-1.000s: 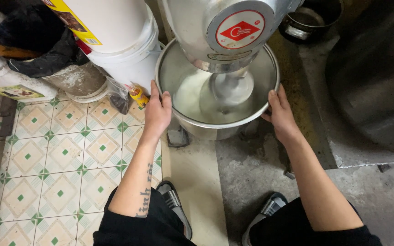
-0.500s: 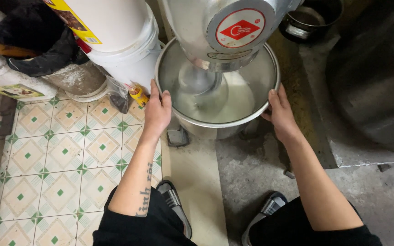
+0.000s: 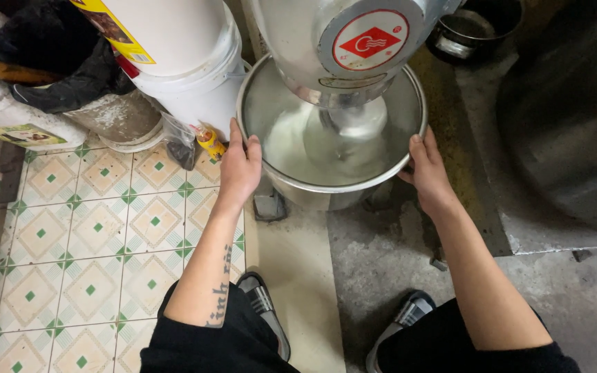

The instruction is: The person operates a stand mixer, then pours milk into a bowl of cracked eggs, adds oil, and scoops powdered ingredients from containers into the bowl. They retrieve a whisk and begin mixing the ingredients together.

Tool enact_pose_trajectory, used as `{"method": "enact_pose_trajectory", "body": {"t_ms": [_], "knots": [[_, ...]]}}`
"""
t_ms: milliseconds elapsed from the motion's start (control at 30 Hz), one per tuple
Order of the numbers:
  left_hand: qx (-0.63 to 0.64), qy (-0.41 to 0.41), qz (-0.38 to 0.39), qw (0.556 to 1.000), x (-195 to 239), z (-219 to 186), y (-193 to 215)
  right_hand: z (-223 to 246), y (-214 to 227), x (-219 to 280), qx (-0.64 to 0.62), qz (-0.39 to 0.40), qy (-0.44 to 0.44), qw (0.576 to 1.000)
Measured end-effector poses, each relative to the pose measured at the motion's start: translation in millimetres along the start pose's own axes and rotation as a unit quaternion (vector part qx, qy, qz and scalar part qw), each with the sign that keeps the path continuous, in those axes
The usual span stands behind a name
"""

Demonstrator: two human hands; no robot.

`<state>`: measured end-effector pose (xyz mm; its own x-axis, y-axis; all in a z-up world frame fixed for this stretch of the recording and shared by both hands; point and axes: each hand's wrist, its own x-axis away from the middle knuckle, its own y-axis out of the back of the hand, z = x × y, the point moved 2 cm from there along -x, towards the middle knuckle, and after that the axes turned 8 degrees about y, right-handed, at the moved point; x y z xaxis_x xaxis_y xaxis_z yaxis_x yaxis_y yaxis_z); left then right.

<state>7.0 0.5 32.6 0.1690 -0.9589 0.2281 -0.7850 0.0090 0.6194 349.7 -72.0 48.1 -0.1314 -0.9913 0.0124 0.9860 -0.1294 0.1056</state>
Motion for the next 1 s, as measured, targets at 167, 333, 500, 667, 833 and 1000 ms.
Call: {"method": "enact_pose_trajectory", "body": {"t_ms": [167, 333, 500, 667, 833, 1000], "knots": [[-0.003, -0.007, 0.002, 1.000, -21, 19, -10, 13, -6, 6, -0.002, -0.016, -0.023, 1.000], [-0.020, 0.012, 0.012, 1.000, -29, 17, -11, -8, -4, -8, -0.016, -0.071, -0.041, 0.996], [-0.066, 0.013, 0.002, 0.998, -55, 27, -21, -28, 4, -19, -0.001, -0.055, -0.025, 0.998], [-0.072, -0.004, 0.005, 0.997, -55, 27, -21, -47, 11, -32, 0.035, -0.074, -0.044, 0.996], [-0.095, -0.008, 0.014, 0.995, -56, 32, -19, -49, 0, -29, 0.032, -0.122, -0.048, 0.991], [-0.039, 0.002, 0.028, 0.999, -48, 25, -12, -27, -8, -23, 0.023, -0.092, -0.043, 0.995]]}}
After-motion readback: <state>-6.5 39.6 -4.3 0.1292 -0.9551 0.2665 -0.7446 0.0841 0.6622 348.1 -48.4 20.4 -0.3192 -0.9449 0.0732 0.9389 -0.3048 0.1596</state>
